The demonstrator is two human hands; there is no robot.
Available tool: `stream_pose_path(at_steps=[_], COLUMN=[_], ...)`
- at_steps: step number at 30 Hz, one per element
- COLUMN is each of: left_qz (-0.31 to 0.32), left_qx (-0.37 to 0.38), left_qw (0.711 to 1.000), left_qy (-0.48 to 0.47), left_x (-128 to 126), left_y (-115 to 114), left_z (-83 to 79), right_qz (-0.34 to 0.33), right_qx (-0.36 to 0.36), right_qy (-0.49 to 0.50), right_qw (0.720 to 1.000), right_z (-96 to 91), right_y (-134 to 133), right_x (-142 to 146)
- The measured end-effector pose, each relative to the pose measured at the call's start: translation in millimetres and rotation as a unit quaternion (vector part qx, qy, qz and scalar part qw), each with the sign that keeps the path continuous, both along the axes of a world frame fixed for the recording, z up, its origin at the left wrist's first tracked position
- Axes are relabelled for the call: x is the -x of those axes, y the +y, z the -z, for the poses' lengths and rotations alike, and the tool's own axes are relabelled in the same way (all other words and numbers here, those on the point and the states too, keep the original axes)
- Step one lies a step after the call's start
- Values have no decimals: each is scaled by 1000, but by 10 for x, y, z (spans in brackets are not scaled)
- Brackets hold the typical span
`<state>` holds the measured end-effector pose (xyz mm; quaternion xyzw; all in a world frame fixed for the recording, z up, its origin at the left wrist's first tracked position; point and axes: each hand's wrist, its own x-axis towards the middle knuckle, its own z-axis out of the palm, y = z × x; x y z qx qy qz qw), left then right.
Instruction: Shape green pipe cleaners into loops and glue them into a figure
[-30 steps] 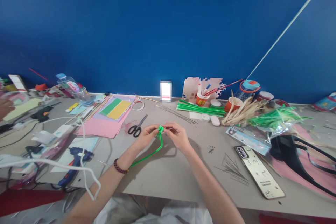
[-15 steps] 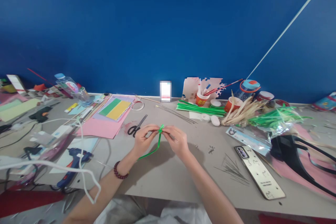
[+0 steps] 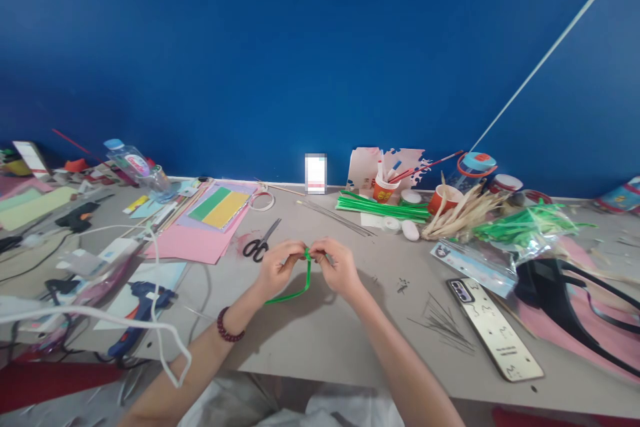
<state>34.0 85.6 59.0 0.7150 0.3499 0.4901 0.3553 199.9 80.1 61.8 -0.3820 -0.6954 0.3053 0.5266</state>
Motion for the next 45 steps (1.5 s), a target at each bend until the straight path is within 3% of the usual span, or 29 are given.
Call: stream_pose_path(at_steps=[4, 10, 14, 18, 22, 26, 29, 38, 45], left_qz=[-7, -7, 18, -17, -45, -34, -36, -34, -37], left_qx=[-2, -33, -44, 23, 46, -25, -96, -127, -95], left_qw=[1000, 998, 999, 999, 997, 999, 994, 989, 993], left_qy=[-15, -53, -26, -34, -42, 26, 48, 64, 55], left_x=[-17, -10, 5, -4, -12, -12, -6, 21, -29], left_y=[0, 38, 43, 22, -8, -19, 1, 35, -15], left_z=[23, 56, 30, 20, -16, -66, -50, 8, -17], right_qz=[9, -17, -47, -45, 8, 67, 60, -31, -28], right_qx=[27, 117, 139, 153, 130, 22, -22, 52, 76], right_qy=[25, 168, 144, 117, 105, 55, 26, 122, 123], right_qw=[999, 979, 979, 980, 986, 996, 998, 991, 989], right_z=[30, 103, 101, 130, 129, 90, 80, 127, 92], right_y=[-1, 24, 68, 101, 100, 65, 35, 56, 31], right_x=[28, 47, -10, -51, -47, -18, 6, 6, 35])
